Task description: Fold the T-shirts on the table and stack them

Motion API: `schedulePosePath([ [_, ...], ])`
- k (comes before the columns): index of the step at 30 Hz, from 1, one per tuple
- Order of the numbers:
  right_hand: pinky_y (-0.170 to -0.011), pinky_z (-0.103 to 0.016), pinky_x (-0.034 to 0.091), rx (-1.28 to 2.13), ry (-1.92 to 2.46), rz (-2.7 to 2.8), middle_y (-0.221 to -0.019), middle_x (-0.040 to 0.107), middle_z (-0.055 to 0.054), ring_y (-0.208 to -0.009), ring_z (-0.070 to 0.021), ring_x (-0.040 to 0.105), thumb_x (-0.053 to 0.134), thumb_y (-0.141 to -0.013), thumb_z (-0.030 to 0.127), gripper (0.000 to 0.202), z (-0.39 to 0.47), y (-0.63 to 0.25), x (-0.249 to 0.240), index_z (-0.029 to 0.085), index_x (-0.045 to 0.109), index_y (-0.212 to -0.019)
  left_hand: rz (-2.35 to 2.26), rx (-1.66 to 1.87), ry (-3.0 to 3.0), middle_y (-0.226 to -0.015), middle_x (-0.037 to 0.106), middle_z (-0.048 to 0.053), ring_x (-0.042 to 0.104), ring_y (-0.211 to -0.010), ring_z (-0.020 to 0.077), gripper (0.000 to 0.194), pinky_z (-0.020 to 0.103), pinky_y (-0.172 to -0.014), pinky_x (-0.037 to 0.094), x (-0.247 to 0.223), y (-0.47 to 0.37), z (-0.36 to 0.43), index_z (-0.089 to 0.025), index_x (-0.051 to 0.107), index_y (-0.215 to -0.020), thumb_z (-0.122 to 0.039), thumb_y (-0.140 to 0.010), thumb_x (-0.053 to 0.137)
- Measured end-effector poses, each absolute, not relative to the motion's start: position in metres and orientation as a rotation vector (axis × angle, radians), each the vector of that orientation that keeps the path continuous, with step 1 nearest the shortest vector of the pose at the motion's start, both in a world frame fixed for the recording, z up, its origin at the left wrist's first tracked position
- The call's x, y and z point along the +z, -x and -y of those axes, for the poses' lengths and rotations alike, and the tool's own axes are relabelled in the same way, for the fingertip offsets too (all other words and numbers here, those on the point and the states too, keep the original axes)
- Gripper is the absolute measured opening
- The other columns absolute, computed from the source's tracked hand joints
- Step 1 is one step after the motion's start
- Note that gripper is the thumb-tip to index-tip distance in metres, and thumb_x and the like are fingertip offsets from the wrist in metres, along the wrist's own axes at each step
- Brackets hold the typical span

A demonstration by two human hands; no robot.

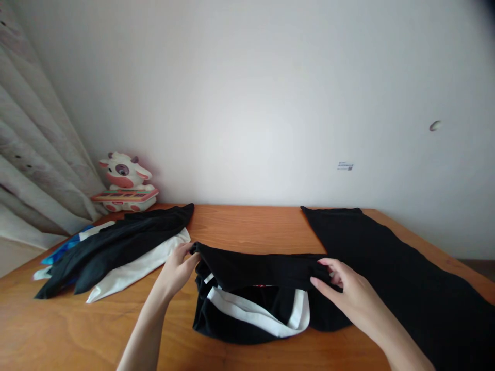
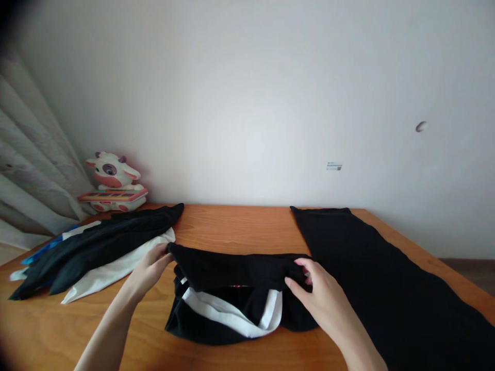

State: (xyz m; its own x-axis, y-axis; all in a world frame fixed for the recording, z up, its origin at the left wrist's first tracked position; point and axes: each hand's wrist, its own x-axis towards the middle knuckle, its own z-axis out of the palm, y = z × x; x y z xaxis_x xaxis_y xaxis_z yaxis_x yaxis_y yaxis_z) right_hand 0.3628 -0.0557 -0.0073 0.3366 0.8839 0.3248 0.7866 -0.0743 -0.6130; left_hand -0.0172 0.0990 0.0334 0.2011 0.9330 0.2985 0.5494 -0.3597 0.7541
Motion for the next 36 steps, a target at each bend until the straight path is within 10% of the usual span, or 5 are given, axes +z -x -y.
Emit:
schedulePosePath([
  [8,-0.091,-0.048,0.053,-0.201,1.817,1.626,-0.119,0.067,-0.011,-0.111,-0.0316,0.064,0.055,-0.093,0.055,0.033,0.047,-0.366,-0.018,0.026,0.072,-0.087,-1.381,1.233,-1.928,-0.074,0.060,0.001,0.058,-0.069,0.0191,0.041,0.028,-0.062,0.046,0.019,0.000,-0.103,-0.020,0.062,-0.075,-0.057,-0.087,0.050],
  [14,-0.060,-0.031,0.053,-0.185,1.852,1.432,-0.087,0.076,-0.006,-0.070,-0.0222,0.071,0.042,-0.098,0.060,0.044,0.050,-0.360,-0.004,0.025,0.069,-0.094,-1.342,1.442,-1.555,-0.065,0.058,-0.001,0.057,-0.066,0.0182,0.041,0.026,-0.059,0.045,0.022,-0.001,-0.101,-0.021,0.059,-0.067,-0.061,-0.078,0.060],
  [19,-0.061,-0.030,0.053,-0.258,1.771,1.148,-0.083,0.076,-0.008,-0.068,-0.0226,0.072,0.048,-0.093,0.065,0.049,0.051,-0.352,0.006,0.022,0.070,-0.095,-1.221,1.370,-1.073,-0.066,0.068,0.002,0.066,-0.069,0.0230,0.039,0.030,-0.060,0.051,0.036,-0.001,-0.090,-0.018,0.067,-0.079,-0.057,-0.074,0.067],
  [28,-0.072,-0.033,0.059,0.251,1.770,1.621,-0.096,0.071,-0.003,-0.080,-0.0212,0.069,0.080,-0.070,0.059,0.047,0.055,-0.361,-0.008,0.029,0.075,-0.106,-1.361,0.929,-2.022,-0.063,0.060,-0.001,0.057,-0.065,0.0195,0.014,0.027,-0.059,0.044,0.046,0.009,-0.083,-0.021,0.058,-0.062,-0.034,-0.068,0.054],
  [36,-0.071,-0.036,0.054,-0.321,1.751,1.524,-0.098,0.066,-0.008,-0.084,-0.0231,0.067,0.043,-0.099,0.056,0.047,0.049,-0.363,-0.007,0.024,0.077,-0.097,-1.429,1.052,-1.972,-0.063,0.063,-0.001,0.059,-0.061,0.0200,0.022,0.026,-0.056,0.045,0.040,0.025,-0.087,-0.020,0.066,-0.076,-0.036,-0.071,0.053],
])
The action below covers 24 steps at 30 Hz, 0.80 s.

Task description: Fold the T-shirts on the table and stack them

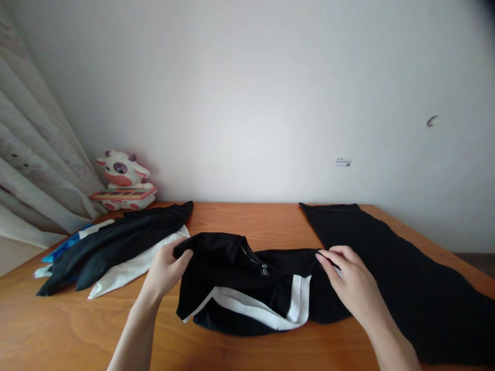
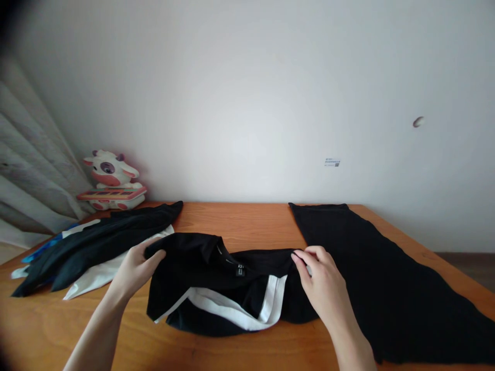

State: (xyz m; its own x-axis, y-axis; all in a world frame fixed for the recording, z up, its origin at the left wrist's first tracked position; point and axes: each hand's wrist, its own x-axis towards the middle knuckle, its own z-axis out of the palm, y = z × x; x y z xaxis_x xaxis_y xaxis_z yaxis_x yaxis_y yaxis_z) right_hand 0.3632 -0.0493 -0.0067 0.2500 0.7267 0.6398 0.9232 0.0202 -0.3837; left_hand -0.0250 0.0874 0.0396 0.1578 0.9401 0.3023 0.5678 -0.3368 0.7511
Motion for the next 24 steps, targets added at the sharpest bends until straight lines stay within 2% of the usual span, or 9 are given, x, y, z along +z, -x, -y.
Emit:
schedulePosePath([
  [3,-0.075,-0.037,0.053,-0.584,1.688,1.395,-0.100,0.064,-0.011,-0.087,-0.0242,0.063,0.045,-0.100,0.053,0.045,0.053,-0.359,0.005,0.023,0.078,-0.097,-1.581,1.140,-2.132,-0.084,0.074,0.004,0.068,-0.079,0.0250,0.030,0.030,-0.069,0.051,0.031,0.030,-0.091,-0.021,0.074,-0.092,-0.033,-0.075,0.052],
  [6,-0.071,-0.034,0.050,-0.731,1.627,1.252,-0.088,0.061,-0.009,-0.076,-0.0209,0.060,0.052,-0.098,0.049,0.038,0.058,-0.350,0.015,0.021,0.079,-0.099,-1.699,1.345,-2.196,-0.106,0.072,0.006,0.068,-0.097,0.0256,0.040,0.031,-0.084,0.052,0.031,0.035,-0.089,-0.025,0.076,-0.105,-0.024,-0.076,0.048],
  [8,-0.065,-0.031,0.048,-0.717,1.608,1.195,-0.081,0.063,-0.007,-0.067,-0.0186,0.060,0.053,-0.099,0.047,0.037,0.061,-0.344,0.022,0.020,0.078,-0.104,-1.836,1.471,-2.199,-0.102,0.069,0.007,0.068,-0.093,0.0251,0.043,0.032,-0.084,0.053,0.038,0.039,-0.084,-0.026,0.075,-0.111,-0.025,-0.078,0.047],
  [10,-0.061,-0.029,0.047,-0.625,1.621,1.139,-0.078,0.068,-0.007,-0.064,-0.0185,0.063,0.051,-0.098,0.051,0.040,0.067,-0.341,0.029,0.020,0.076,-0.103,-1.953,1.414,-2.231,-0.090,0.068,0.007,0.068,-0.080,0.0250,0.041,0.033,-0.073,0.053,0.049,0.045,-0.076,-0.027,0.075,-0.111,-0.030,-0.081,0.047],
  [13,-0.054,-0.027,0.047,-0.240,1.762,1.145,-0.062,0.068,-0.004,-0.054,-0.0184,0.063,0.046,-0.095,0.065,0.050,0.083,-0.347,0.043,0.023,0.071,-0.084,-1.902,0.901,-2.258,-0.064,0.068,0.003,0.067,-0.058,0.0235,0.038,0.029,-0.053,0.046,0.069,0.053,-0.053,-0.028,0.076,-0.104,-0.031,-0.078,0.047],
  [15,-0.051,-0.025,0.046,0.224,1.888,1.260,-0.050,0.062,-0.001,-0.047,-0.0163,0.061,0.041,-0.093,0.072,0.056,0.097,-0.354,0.048,0.024,0.062,-0.071,-1.676,0.469,-2.108,-0.051,0.066,-0.001,0.065,-0.048,0.0216,0.039,0.025,-0.046,0.044,0.079,0.057,-0.035,-0.026,0.073,-0.102,-0.029,-0.075,0.045],
  [19,-0.046,-0.021,0.046,1.152,1.974,1.393,-0.044,0.060,0.001,-0.046,-0.0164,0.065,0.039,-0.090,0.078,0.061,0.113,-0.366,0.042,0.022,0.061,-0.081,-1.143,-0.059,-1.754,-0.064,0.075,0.004,0.072,-0.057,0.0209,0.033,0.022,-0.047,0.048,0.081,0.055,-0.021,-0.020,0.067,-0.100,-0.034,-0.080,0.045],
  [22,-0.060,-0.027,0.057,1.230,1.883,1.366,-0.064,0.073,-0.005,-0.066,-0.0224,0.075,0.044,-0.088,0.078,0.063,0.101,-0.365,0.035,0.020,0.065,-0.096,-1.071,0.105,-1.755,-0.076,0.078,0.011,0.075,-0.069,0.0272,0.042,0.031,-0.056,0.056,0.066,0.044,-0.048,-0.015,0.066,-0.103,-0.047,-0.081,0.050],
  [24,-0.089,-0.036,0.059,0.850,1.787,1.323,-0.107,0.077,-0.012,-0.108,-0.0289,0.072,0.047,-0.090,0.074,0.061,0.084,-0.359,0.035,0.022,0.064,-0.117,-1.310,0.691,-1.873,-0.100,0.077,0.016,0.073,-0.097,0.0329,0.061,0.043,-0.080,0.059,0.053,0.031,-0.073,-0.012,0.059,-0.127,-0.052,-0.081,0.050],
])
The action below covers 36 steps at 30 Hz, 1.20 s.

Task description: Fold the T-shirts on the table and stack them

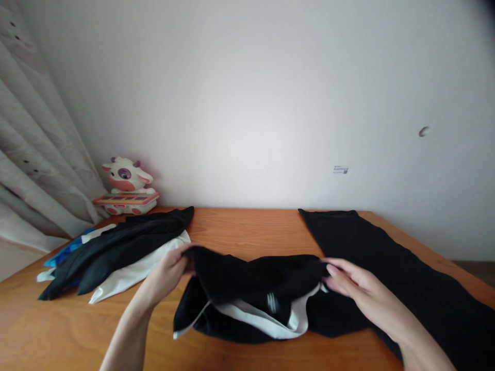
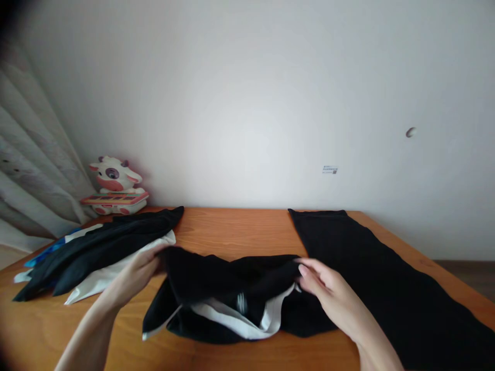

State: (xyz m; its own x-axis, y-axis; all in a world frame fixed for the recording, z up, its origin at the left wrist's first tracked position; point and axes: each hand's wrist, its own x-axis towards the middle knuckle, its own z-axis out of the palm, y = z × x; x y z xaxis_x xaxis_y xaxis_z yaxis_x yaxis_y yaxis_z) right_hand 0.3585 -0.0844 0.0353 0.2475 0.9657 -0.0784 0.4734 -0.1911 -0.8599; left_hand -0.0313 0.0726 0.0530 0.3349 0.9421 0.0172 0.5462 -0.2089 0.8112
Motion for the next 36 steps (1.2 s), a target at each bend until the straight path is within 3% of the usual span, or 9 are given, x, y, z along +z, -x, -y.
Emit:
schedulePosePath([
  [2,-0.114,-0.046,0.041,0.390,1.703,1.312,-0.150,0.053,-0.013,-0.144,-0.0310,0.043,0.051,-0.091,0.068,0.070,0.068,-0.348,0.038,0.026,0.045,-0.146,-1.573,1.210,-2.025,-0.139,0.059,0.023,0.050,-0.136,0.0387,0.081,0.056,-0.108,0.043,0.044,0.018,-0.092,-0.011,0.039,-0.148,-0.052,-0.081,0.057],
  [5,-0.122,-0.051,0.027,0.097,1.675,1.424,-0.168,0.022,-0.009,-0.154,-0.0299,0.018,0.051,-0.093,0.062,0.078,0.053,-0.334,0.037,0.030,0.024,-0.158,-1.628,1.568,-2.283,-0.159,0.035,0.021,0.026,-0.151,0.0368,0.080,0.057,-0.120,0.025,0.039,0.004,-0.099,-0.015,0.033,-0.153,-0.049,-0.086,0.061],
  [8,-0.117,-0.045,0.038,0.205,1.772,1.568,-0.160,0.039,-0.009,-0.147,-0.0291,0.038,0.046,-0.096,0.056,0.052,0.048,-0.333,0.022,0.029,0.056,-0.139,-1.378,1.281,-2.438,-0.130,0.064,0.014,0.059,-0.124,0.0286,0.039,0.044,-0.109,0.044,0.036,-0.003,-0.091,-0.021,0.063,-0.121,-0.047,-0.095,0.049],
  [11,-0.111,-0.045,0.045,0.234,1.932,1.610,-0.144,0.057,-0.013,-0.135,-0.0314,0.053,0.047,-0.094,0.051,0.042,0.045,-0.346,-0.001,0.024,0.070,-0.115,-1.277,0.752,-2.453,-0.105,0.072,0.009,0.068,-0.101,0.0248,0.037,0.037,-0.095,0.052,0.026,-0.011,-0.081,-0.022,0.070,-0.097,-0.049,-0.097,0.045],
  [18,-0.096,-0.041,0.052,0.376,2.236,1.612,-0.136,0.064,-0.015,-0.124,-0.0330,0.061,0.058,-0.088,0.050,0.055,0.042,-0.364,-0.030,0.020,0.059,-0.133,-1.331,0.050,-2.383,-0.147,0.054,0.015,0.051,-0.134,0.0363,0.067,0.047,-0.110,0.041,-0.005,-0.023,-0.070,-0.021,0.060,-0.138,-0.049,-0.078,0.071],
  [25,-0.074,-0.036,0.052,0.346,2.336,1.623,-0.106,0.077,-0.010,-0.098,-0.0315,0.073,0.048,-0.096,0.039,0.034,0.042,-0.358,-0.022,0.027,0.064,-0.123,-1.521,0.101,-2.451,-0.105,0.070,0.008,0.069,-0.097,0.0240,0.018,0.032,-0.084,0.049,-0.003,-0.017,-0.081,-0.022,0.067,-0.092,-0.013,-0.086,0.052],
  [29,-0.071,-0.034,0.052,0.159,2.120,1.495,-0.097,0.078,-0.005,-0.088,-0.0289,0.074,0.047,-0.094,0.051,0.031,0.057,-0.366,-0.003,0.030,0.069,-0.101,-1.770,0.278,-2.423,-0.093,0.072,0.006,0.071,-0.088,0.0255,0.013,0.031,-0.073,0.048,0.019,0.000,-0.078,-0.024,0.057,-0.091,-0.019,-0.094,0.045],
  [33,-0.079,-0.031,0.052,-0.188,1.845,1.071,-0.099,0.076,-0.007,-0.091,-0.0264,0.072,0.053,-0.090,0.062,0.042,0.072,-0.360,0.026,0.025,0.068,-0.103,-1.924,0.811,-2.371,-0.105,0.068,0.010,0.070,-0.092,0.0270,0.019,0.034,-0.074,0.051,0.036,0.006,-0.074,-0.022,0.054,-0.103,-0.029,-0.098,0.037],
  [36,-0.077,-0.027,0.052,-0.020,1.772,1.066,-0.095,0.075,-0.006,-0.088,-0.0235,0.070,0.057,-0.088,0.064,0.045,0.078,-0.355,0.038,0.023,0.068,-0.104,-1.867,0.808,-2.424,-0.115,0.064,0.015,0.067,-0.102,0.0311,0.023,0.040,-0.084,0.052,0.033,0.005,-0.073,-0.019,0.054,-0.108,-0.031,-0.095,0.040],
])
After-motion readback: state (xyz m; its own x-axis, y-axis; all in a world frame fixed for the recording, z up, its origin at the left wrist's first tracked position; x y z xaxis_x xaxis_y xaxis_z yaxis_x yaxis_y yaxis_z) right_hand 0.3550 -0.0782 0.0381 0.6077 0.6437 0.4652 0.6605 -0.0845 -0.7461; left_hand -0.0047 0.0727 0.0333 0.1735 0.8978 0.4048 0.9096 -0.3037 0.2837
